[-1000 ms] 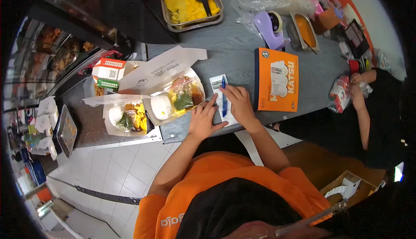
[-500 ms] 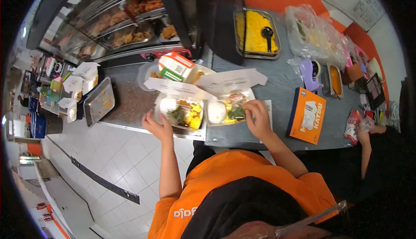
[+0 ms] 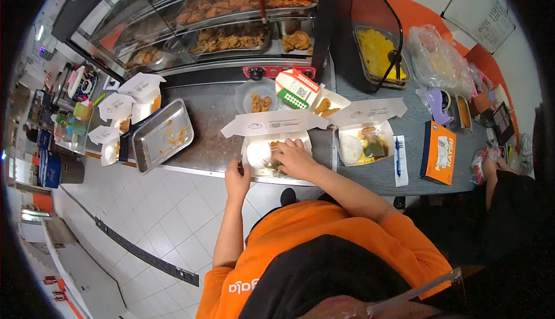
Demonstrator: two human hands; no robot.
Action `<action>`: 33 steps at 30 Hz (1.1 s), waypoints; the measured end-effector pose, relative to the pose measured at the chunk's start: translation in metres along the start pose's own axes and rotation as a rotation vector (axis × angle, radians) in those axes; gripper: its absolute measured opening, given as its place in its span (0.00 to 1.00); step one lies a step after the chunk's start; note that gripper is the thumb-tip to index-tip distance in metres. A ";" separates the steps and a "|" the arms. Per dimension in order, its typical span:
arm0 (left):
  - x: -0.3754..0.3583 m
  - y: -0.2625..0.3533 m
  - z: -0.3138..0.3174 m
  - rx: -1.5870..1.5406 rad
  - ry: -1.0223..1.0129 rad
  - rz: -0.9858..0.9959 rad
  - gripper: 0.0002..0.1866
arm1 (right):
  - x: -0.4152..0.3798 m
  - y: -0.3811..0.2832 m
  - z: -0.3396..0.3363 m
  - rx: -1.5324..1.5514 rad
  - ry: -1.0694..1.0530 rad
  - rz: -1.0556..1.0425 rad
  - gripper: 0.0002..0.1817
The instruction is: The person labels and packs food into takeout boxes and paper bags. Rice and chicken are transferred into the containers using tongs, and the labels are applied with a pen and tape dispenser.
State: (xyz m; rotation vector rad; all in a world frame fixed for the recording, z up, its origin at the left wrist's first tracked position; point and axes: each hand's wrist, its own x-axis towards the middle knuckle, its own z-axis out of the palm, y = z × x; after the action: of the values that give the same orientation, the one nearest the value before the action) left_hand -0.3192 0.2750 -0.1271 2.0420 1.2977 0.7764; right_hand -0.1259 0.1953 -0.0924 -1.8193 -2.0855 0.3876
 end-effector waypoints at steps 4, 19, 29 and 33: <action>0.001 0.007 -0.001 -0.209 0.032 -0.036 0.09 | 0.003 -0.001 -0.009 0.198 0.252 -0.206 0.10; 0.071 0.048 -0.030 0.157 0.353 0.369 0.29 | -0.017 -0.011 -0.030 0.153 0.569 0.294 0.14; 0.065 0.017 -0.049 0.133 -0.177 0.378 0.19 | -0.015 -0.004 -0.053 -0.083 0.909 0.426 0.14; 0.031 0.001 -0.030 0.236 -0.188 0.320 0.27 | -0.043 0.028 -0.025 0.135 0.393 0.245 0.16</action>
State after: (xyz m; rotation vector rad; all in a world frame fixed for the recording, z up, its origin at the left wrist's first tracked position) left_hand -0.3295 0.3083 -0.1020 2.4860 1.0098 0.5690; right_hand -0.0848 0.1565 -0.0853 -1.8946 -1.5459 0.2036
